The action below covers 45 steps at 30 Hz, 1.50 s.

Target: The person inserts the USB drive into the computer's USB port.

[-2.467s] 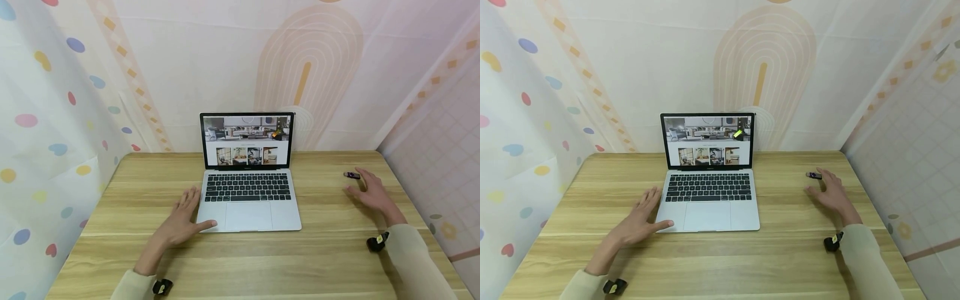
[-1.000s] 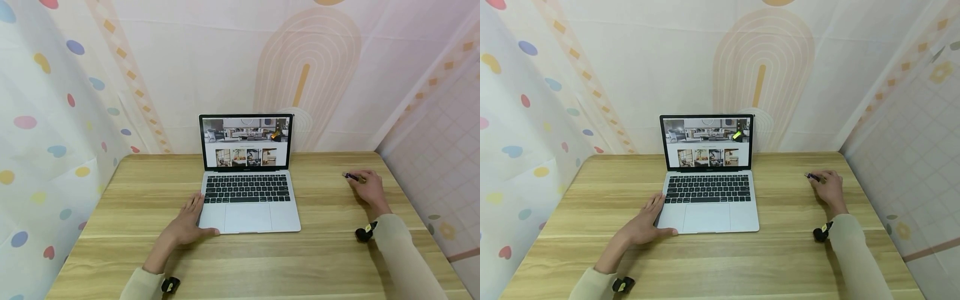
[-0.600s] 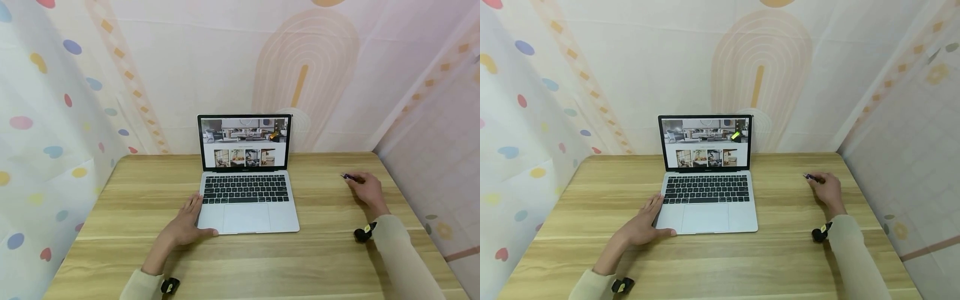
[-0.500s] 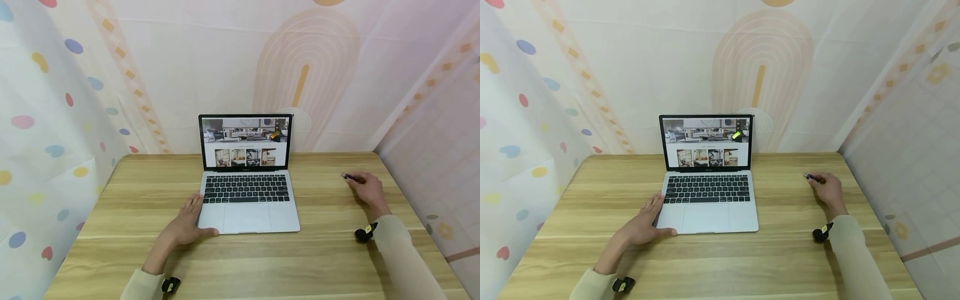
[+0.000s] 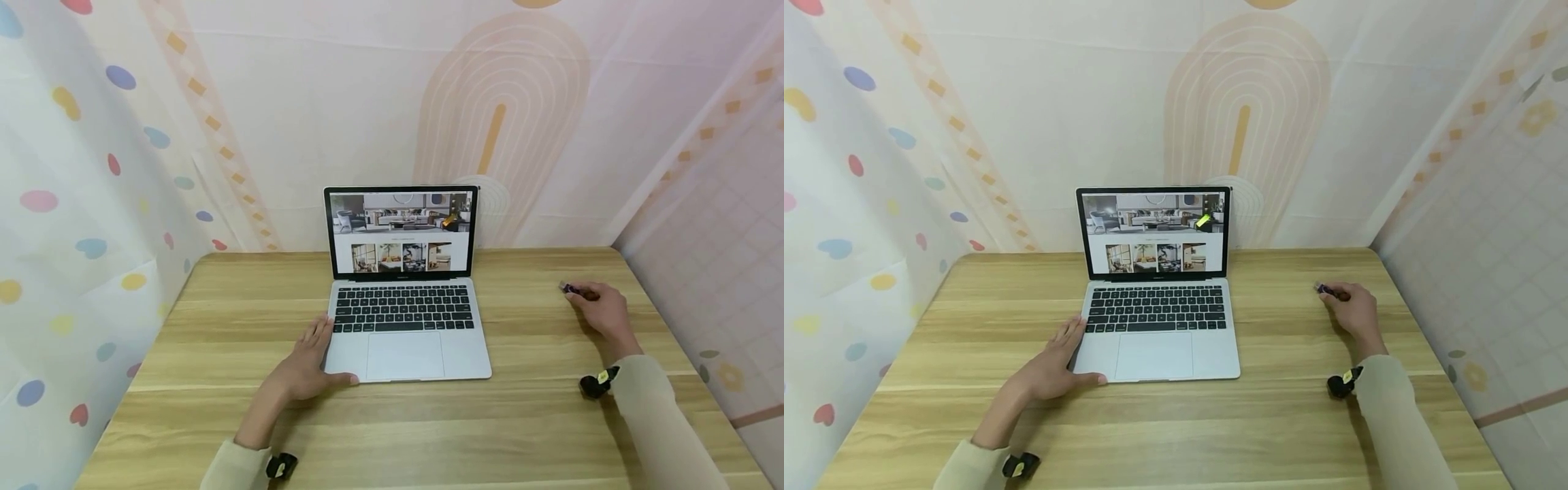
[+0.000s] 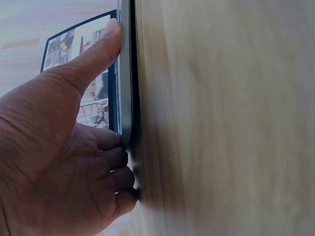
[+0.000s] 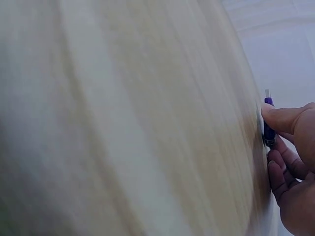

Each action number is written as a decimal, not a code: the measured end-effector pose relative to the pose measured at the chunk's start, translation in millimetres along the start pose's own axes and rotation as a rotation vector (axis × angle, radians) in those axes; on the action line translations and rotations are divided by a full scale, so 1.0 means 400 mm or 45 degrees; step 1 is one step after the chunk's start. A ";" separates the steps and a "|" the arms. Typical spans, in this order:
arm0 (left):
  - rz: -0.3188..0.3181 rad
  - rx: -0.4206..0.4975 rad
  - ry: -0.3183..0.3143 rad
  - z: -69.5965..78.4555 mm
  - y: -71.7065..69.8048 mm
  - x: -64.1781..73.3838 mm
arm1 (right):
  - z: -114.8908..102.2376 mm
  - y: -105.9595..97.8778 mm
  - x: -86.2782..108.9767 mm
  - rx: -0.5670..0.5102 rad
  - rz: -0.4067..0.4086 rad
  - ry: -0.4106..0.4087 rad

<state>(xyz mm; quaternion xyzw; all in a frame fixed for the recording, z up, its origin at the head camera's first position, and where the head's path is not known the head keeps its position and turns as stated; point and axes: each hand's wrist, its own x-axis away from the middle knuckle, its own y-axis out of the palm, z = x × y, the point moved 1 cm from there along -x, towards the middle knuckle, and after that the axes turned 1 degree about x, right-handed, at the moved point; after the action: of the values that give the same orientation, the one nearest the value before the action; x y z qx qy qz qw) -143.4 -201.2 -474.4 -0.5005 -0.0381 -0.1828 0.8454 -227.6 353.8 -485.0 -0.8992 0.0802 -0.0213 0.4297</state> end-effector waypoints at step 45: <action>-0.006 -0.004 -0.008 0.000 0.003 0.001 | -0.041 0.032 0.026 0.048 0.024 -0.149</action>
<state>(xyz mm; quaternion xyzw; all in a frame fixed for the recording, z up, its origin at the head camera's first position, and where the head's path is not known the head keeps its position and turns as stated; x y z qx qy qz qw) -142.6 -200.7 -475.2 -0.5022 -0.0419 -0.1833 0.8440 -220.7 331.7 -484.9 -0.8898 0.0631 0.0337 0.4508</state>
